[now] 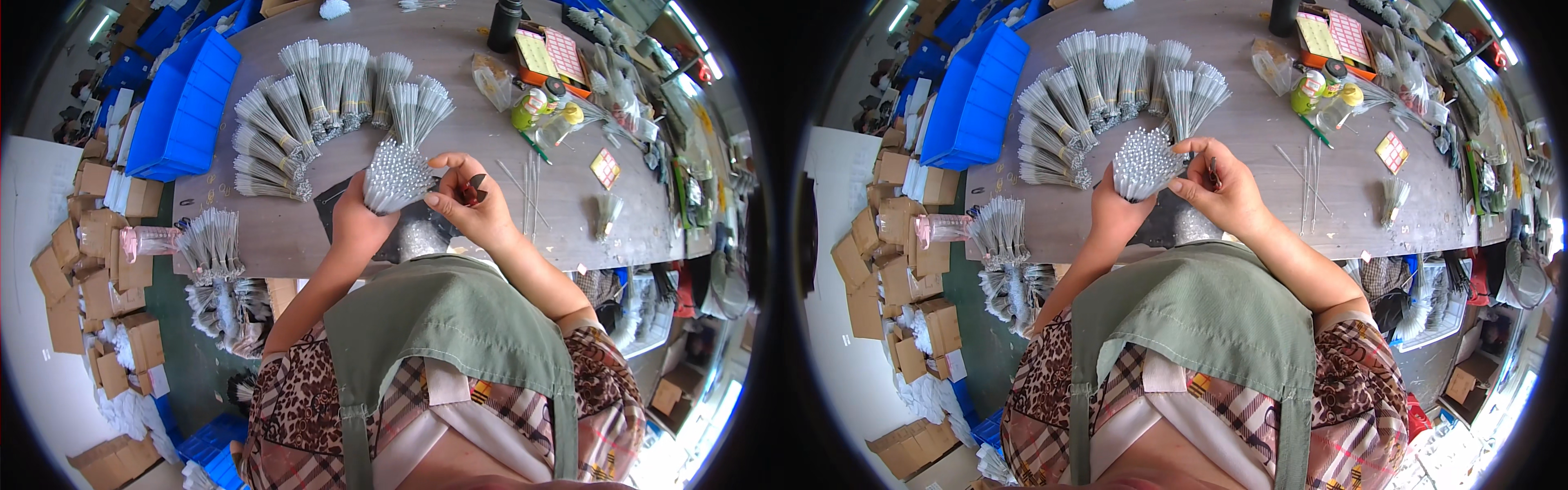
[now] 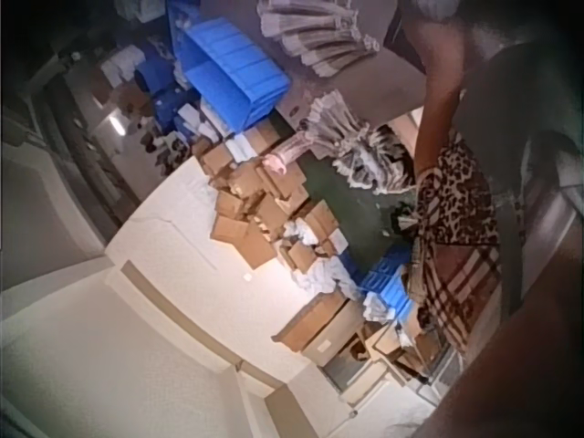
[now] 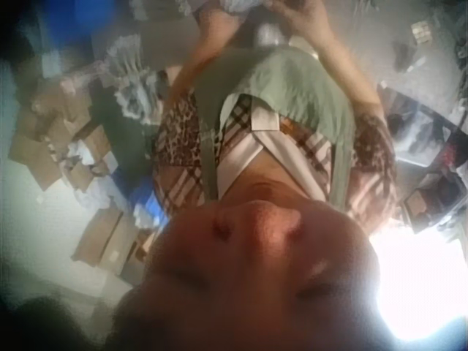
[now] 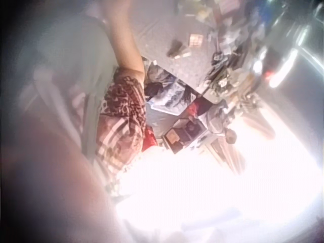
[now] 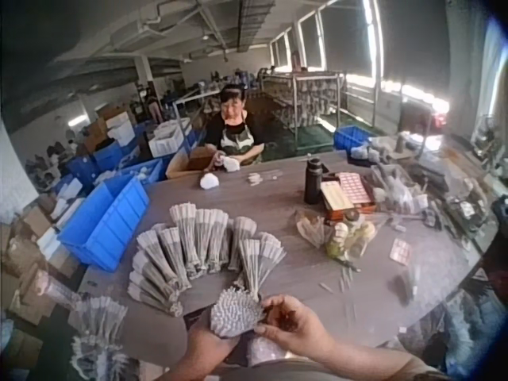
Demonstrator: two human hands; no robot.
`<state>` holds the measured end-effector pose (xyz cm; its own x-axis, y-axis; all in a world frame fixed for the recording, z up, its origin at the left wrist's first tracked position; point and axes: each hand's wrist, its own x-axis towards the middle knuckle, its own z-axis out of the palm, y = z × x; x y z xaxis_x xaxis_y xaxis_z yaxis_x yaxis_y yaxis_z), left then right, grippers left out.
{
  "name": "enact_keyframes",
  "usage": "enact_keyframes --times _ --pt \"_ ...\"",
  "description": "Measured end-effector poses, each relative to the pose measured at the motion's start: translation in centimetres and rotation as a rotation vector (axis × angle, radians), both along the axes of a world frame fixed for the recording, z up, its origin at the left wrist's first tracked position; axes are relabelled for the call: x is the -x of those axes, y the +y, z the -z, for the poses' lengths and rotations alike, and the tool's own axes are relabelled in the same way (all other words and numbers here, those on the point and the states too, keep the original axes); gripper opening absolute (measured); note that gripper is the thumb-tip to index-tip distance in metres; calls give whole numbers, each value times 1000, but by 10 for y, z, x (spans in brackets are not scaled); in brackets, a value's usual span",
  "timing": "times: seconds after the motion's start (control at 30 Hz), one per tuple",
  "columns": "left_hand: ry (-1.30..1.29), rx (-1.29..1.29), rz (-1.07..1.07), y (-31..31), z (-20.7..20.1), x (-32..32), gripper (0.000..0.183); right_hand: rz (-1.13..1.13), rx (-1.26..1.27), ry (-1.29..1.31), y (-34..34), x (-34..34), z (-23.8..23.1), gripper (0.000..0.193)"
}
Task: The person trims the ends of bundles of wire brushes using shears. They hold a bundle in one hand and use the shears in the other to cut the tips, then place the finished bundles on the table. The process is repeated for multiple bundles throughout the video.
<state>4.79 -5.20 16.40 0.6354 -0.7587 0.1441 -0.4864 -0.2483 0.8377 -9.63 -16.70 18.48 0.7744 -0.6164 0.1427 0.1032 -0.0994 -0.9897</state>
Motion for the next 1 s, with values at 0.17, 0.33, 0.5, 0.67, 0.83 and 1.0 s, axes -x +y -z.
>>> enact_keyframes --times 0.17,0.33,0.5,0.67,0.83,1.0 --pt "-250 65 -37 2 1 -9 45 -100 -56 29 -4 11 0 33" --pt "-522 81 -111 3 -1 -15 45 -359 -171 102 -16 30 5 67" --pt "-515 53 -88 6 3 -22 44 -467 -354 235 -13 37 -1 61" --pt "-506 60 -81 5 -3 -22 43 -468 -275 283 -11 40 -1 47" --pt "-562 67 -89 9 -4 -22 42 -465 -189 302 -4 44 -10 41" --pt "-544 79 -90 12 -3 -20 40 -468 -232 283 0 46 -7 40"
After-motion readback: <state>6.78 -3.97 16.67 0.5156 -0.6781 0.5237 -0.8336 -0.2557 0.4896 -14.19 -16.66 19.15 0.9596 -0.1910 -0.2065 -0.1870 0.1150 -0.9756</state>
